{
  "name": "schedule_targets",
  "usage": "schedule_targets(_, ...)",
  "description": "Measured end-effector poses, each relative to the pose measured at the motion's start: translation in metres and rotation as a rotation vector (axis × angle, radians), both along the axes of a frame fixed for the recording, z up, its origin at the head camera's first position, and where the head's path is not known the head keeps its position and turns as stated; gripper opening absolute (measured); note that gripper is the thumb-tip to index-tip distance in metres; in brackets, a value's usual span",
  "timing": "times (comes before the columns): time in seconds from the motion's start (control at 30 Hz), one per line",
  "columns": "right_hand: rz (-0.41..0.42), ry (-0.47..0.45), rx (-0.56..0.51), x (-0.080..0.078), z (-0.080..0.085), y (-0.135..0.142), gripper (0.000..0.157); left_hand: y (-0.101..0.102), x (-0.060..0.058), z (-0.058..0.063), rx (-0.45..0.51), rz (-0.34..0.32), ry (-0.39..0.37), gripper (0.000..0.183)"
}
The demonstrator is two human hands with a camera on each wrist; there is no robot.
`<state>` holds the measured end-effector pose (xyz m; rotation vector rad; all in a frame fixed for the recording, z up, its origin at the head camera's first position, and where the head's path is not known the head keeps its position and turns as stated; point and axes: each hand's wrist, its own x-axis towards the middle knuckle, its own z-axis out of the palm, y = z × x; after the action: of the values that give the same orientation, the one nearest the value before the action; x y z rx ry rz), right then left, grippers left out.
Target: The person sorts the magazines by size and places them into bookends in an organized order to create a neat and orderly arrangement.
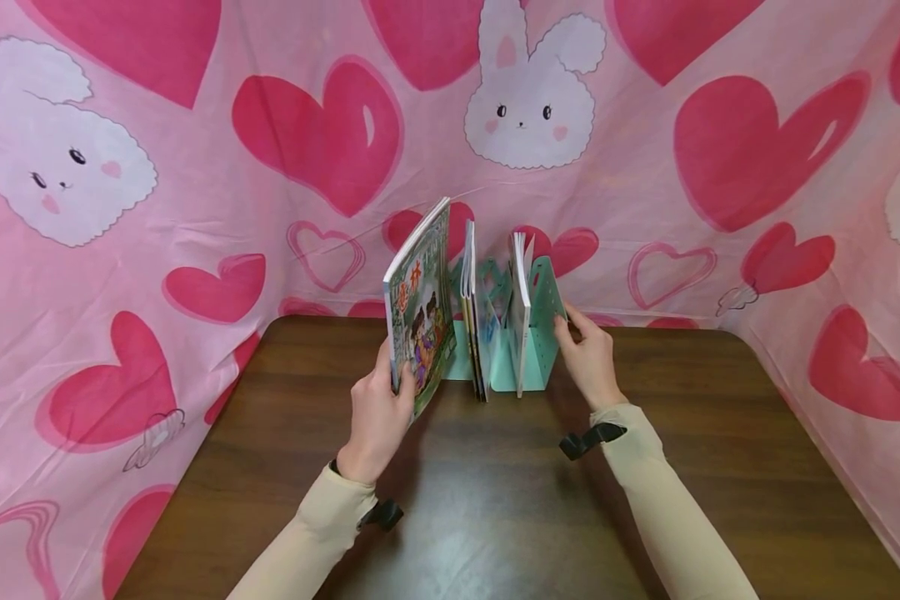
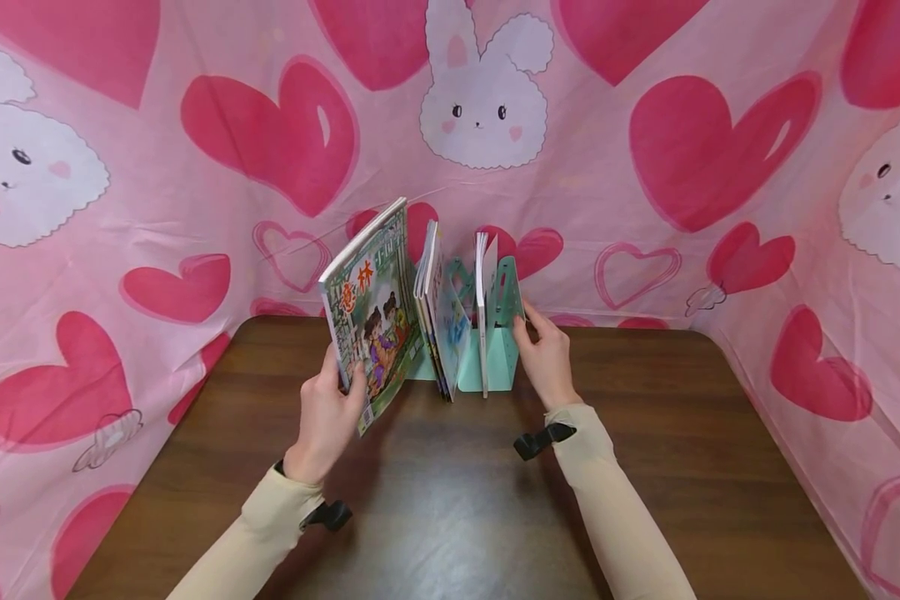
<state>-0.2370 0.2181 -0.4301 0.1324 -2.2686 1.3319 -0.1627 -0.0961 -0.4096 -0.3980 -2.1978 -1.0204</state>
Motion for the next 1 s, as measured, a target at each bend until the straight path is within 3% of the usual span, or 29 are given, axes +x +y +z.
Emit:
schedule_targets(0.47, 0.007, 0.01, -0.01, 0.001, 0.0, 0.0, 0.041, 0.017, -0.029, -0.022, 0.042, 0.024, 0.01, 0.06)
schedule_targets(1.0, 0.023, -0.017, -0.004, 0.002, 0.0, 0.0, 0.043, 0.031, -0.046, -0.04, 0.063, 0.049, 0.037, 0.066)
